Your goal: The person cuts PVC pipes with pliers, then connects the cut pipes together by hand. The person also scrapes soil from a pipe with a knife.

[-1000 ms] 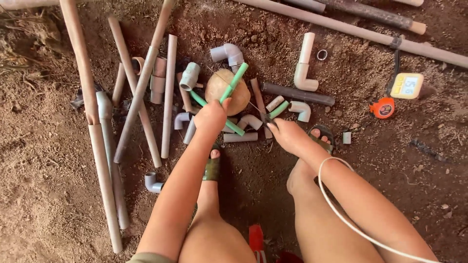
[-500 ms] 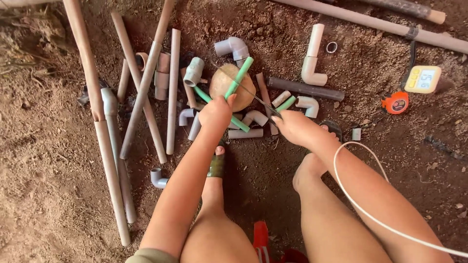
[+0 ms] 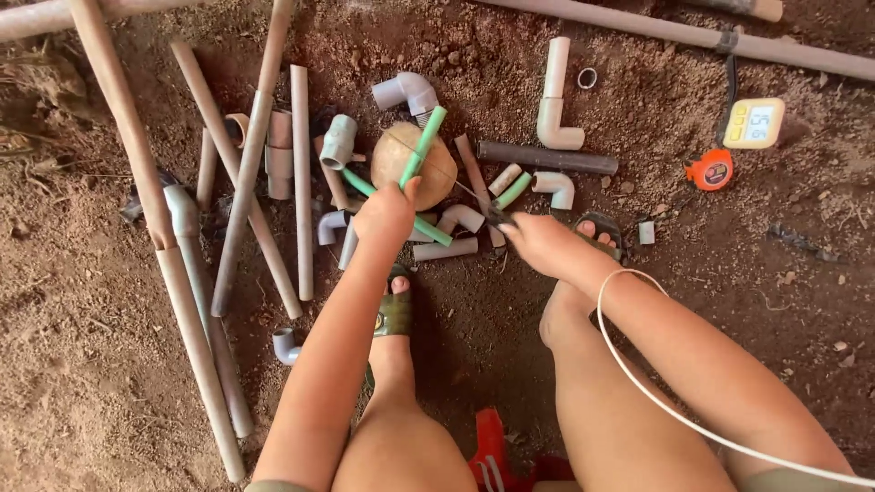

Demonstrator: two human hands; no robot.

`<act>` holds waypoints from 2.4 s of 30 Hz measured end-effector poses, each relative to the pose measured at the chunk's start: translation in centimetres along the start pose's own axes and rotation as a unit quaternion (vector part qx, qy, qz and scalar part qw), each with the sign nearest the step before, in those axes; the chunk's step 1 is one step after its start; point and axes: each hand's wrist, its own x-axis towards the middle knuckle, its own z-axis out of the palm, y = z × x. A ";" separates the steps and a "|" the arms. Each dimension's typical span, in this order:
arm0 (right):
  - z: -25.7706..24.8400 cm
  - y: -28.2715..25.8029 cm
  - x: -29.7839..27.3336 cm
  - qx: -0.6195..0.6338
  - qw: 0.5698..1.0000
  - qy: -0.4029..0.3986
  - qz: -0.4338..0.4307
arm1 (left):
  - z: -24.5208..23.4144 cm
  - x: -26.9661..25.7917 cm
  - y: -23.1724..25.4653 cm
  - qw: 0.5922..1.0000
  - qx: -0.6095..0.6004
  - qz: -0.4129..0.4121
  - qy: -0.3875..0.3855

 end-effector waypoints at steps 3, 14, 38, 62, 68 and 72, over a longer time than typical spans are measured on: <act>1.7 -0.3 3.9 0.004 0.999 0.013 -0.037 | -2.9 0.9 0.4 0.980 -0.070 -0.054 -0.179; -0.8 4.3 -2.3 -0.024 0.999 -0.006 0.048 | -3.8 0.4 1.0 0.981 -0.040 -0.038 -0.184; 0.4 1.1 -1.2 -0.066 0.995 0.068 -0.018 | -5.0 1.3 0.4 0.973 -0.039 -0.030 -0.226; 1.1 2.2 -1.3 0.003 0.997 0.071 0.031 | -3.7 1.1 1.7 0.988 0.043 0.001 -0.149; 0.8 -1.1 1.3 0.009 0.999 0.041 0.000 | -1.6 0.3 2.2 0.985 0.074 0.003 -0.159; 0.4 -1.8 0.1 0.034 0.999 0.031 -0.001 | -0.5 0.7 1.8 0.986 0.096 0.005 -0.137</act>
